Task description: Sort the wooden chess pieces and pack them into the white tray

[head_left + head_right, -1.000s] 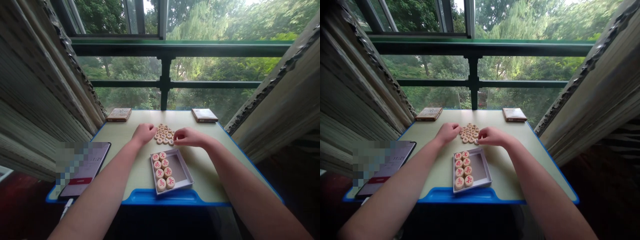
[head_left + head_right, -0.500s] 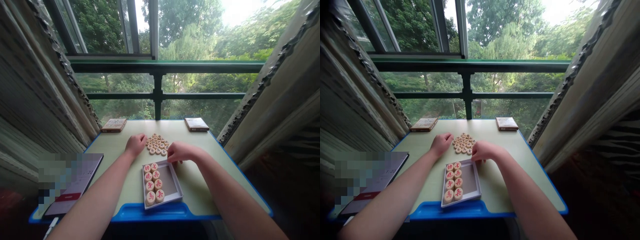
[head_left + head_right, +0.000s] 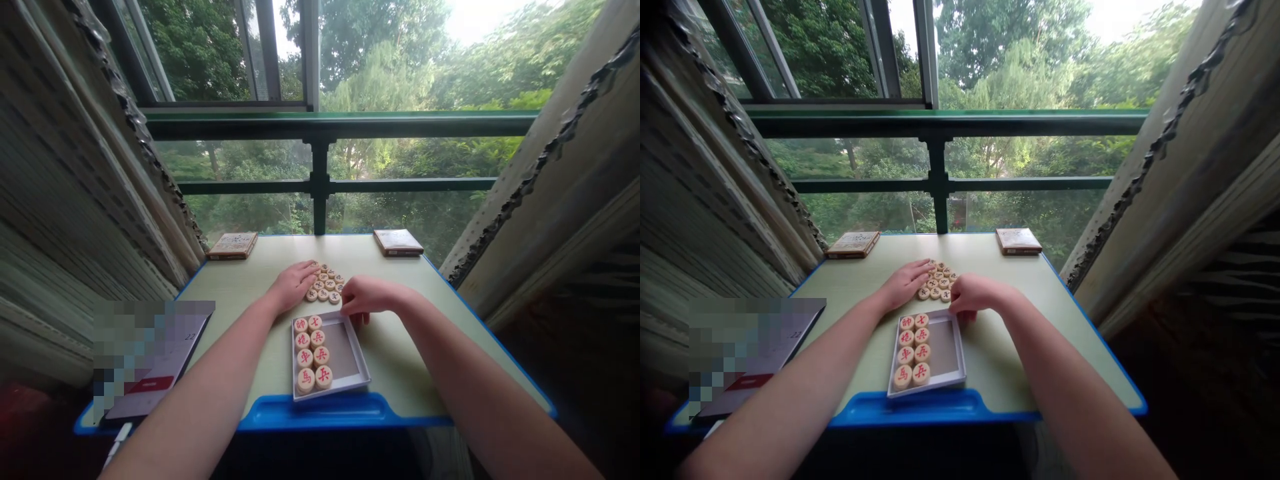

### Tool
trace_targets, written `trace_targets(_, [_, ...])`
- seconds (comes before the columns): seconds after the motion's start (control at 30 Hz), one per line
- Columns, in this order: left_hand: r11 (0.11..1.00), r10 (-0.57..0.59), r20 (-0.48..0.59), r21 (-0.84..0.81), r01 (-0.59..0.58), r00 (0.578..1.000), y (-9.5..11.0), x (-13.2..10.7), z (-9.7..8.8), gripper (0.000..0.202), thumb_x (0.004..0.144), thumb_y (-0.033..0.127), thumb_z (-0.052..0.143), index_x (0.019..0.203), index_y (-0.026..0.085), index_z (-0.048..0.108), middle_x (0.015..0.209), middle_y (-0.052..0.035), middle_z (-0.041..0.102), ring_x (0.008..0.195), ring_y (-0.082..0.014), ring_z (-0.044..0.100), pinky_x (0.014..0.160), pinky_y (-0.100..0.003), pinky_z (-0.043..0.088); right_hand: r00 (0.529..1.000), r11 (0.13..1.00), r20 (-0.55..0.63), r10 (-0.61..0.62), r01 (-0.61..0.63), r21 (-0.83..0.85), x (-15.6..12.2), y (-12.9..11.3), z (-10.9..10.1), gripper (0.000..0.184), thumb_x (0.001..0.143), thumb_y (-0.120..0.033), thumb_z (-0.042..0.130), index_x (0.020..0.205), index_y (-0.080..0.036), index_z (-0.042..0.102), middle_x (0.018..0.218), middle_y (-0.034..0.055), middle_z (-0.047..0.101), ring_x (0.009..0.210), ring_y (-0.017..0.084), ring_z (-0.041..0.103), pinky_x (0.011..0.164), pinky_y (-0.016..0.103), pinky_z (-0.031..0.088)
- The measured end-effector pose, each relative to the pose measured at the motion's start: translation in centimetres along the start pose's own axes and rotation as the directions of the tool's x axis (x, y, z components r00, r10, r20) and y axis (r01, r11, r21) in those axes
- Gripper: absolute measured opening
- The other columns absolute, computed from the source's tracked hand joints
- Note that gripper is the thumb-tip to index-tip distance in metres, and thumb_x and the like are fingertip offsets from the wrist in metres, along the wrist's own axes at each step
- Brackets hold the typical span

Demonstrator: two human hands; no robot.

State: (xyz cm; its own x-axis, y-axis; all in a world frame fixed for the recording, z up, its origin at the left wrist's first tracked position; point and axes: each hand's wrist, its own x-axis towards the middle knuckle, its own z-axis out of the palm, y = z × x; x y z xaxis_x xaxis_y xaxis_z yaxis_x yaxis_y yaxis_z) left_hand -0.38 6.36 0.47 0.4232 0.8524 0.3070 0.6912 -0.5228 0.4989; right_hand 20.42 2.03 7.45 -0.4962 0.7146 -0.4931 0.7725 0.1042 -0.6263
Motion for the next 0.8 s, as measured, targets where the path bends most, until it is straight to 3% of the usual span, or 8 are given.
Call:
trace_targets(0.1, [1.000, 0.026, 0.056, 0.000, -0.026, 0.998, 0.1, -0.1, 0.0, 0.041, 0.087, 0.035, 0.037, 0.115, 0.019, 0.062, 0.130, -0.0054, 0.053, 0.122, -0.0212, 0.045, 0.107, -0.036, 0.030, 0.999, 0.999, -0.027, -0.019, 0.018, -0.044, 0.1, 0.0, -0.1, 0.011, 0.070, -0.020, 0.054, 0.061, -0.015, 0.055, 0.057, 0.0006, 0.063, 0.048, 0.010, 0.056, 0.046, 0.020, 0.045])
trace_targets(0.17, [1.000, 0.022, 0.045, 0.006, -0.022, 0.999, 0.1, -0.1, -0.1, 0.040, 0.086, 0.034, 0.038, 0.111, 0.018, 0.064, 0.126, -0.0062, 0.056, 0.119, -0.0211, 0.047, 0.105, -0.036, 0.032, 0.979, 0.989, -0.191, -0.075, 0.049, -0.136, 0.5, 0.2, -0.2, 0.014, 0.074, -0.023, 0.052, 0.065, -0.015, 0.059, 0.061, 0.0019, 0.064, 0.052, 0.011, 0.056, 0.049, 0.020, 0.043])
trace_targets(0.27, [1.000, 0.014, 0.012, 0.023, -0.014, 1.000, 0.0, -0.1, -0.2, 0.037, 0.085, 0.033, 0.041, 0.106, 0.018, 0.066, 0.122, -0.0062, 0.059, 0.116, -0.0210, 0.049, 0.104, -0.035, 0.035, 0.821, 0.940, -0.521, -0.233, 0.052, -0.338, 1.8, 0.9, -0.1, 0.017, 0.076, -0.026, 0.053, 0.080, -0.017, 0.066, 0.077, 0.0039, 0.066, 0.067, 0.013, 0.058, 0.062, 0.024, 0.043])
trace_targets(0.33, [0.999, 0.009, -0.009, 0.038, -0.009, 1.000, 0.0, -0.1, -0.2, 0.035, 0.084, 0.032, 0.042, 0.103, 0.019, 0.068, 0.119, -0.0066, 0.060, 0.114, -0.0213, 0.050, 0.103, -0.036, 0.036, 0.743, 0.907, -0.596, -0.305, 0.035, -0.420, 2.7, 1.5, 0.2, 0.022, 0.077, -0.033, 0.056, 0.090, -0.020, 0.068, 0.089, 0.0056, 0.065, 0.080, 0.017, 0.057, 0.071, 0.027, 0.043])
trace_targets(0.43, [0.998, -0.012, -0.037, 0.059, 0.014, 0.999, -0.1, 0.0, -0.1, 0.035, 0.084, 0.032, 0.043, 0.105, 0.017, 0.066, 0.114, -0.0088, 0.060, 0.111, -0.0217, 0.051, 0.102, -0.036, 0.037, 0.706, 0.883, -0.617, -0.348, 0.026, -0.468, 3.8, 2.2, 0.8, 0.032, 0.078, -0.042, 0.057, 0.101, -0.022, 0.067, 0.104, 0.0081, 0.061, 0.095, 0.021, 0.053, 0.083, 0.031, 0.041])
trace_targets(0.57, [0.996, -0.054, -0.066, 0.070, 0.059, 0.996, -0.4, 0.2, 0.2, 0.041, 0.086, 0.031, 0.038, 0.119, 0.014, 0.057, 0.129, -0.0111, 0.051, 0.122, -0.0220, 0.043, 0.106, -0.037, 0.031, 0.664, 0.874, -0.649, -0.371, 0.012, -0.486, 5.1, 2.5, 1.5, 0.042, 0.084, -0.044, 0.050, 0.119, -0.022, 0.059, 0.120, 0.0085, 0.056, 0.108, 0.023, 0.046, 0.095, 0.035, 0.035])
trace_targets(0.7, [0.998, -0.050, -0.023, 0.032, 0.050, 0.999, -0.6, 0.5, 0.4, 0.039, 0.086, 0.025, 0.036, 0.115, 0.011, 0.059, 0.127, -0.0114, 0.054, 0.120, -0.0200, 0.046, 0.106, -0.034, 0.030, 0.697, 0.844, -0.570, -0.435, 0.095, -0.528, 6.4, 2.7, 1.7, 0.036, 0.088, -0.038, 0.044, 0.116, -0.023, 0.061, 0.124, 0.0046, 0.057, 0.109, 0.021, 0.047, 0.098, 0.034, 0.032])
trace_targets(0.8, [0.995, -0.104, -0.093, -0.008, 0.104, 0.990, -0.6, 0.6, 0.3, 0.038, 0.082, 0.016, 0.037, 0.110, 0.009, 0.060, 0.117, -0.0119, 0.060, 0.110, -0.0187, 0.053, 0.101, -0.030, 0.037, 0.704, 0.838, -0.536, -0.466, 0.157, -0.523, 6.9, 2.9, 1.6, 0.033, 0.088, -0.033, 0.044, 0.114, -0.022, 0.063, 0.124, 0.0035, 0.058, 0.109, 0.020, 0.049, 0.098, 0.034, 0.034])
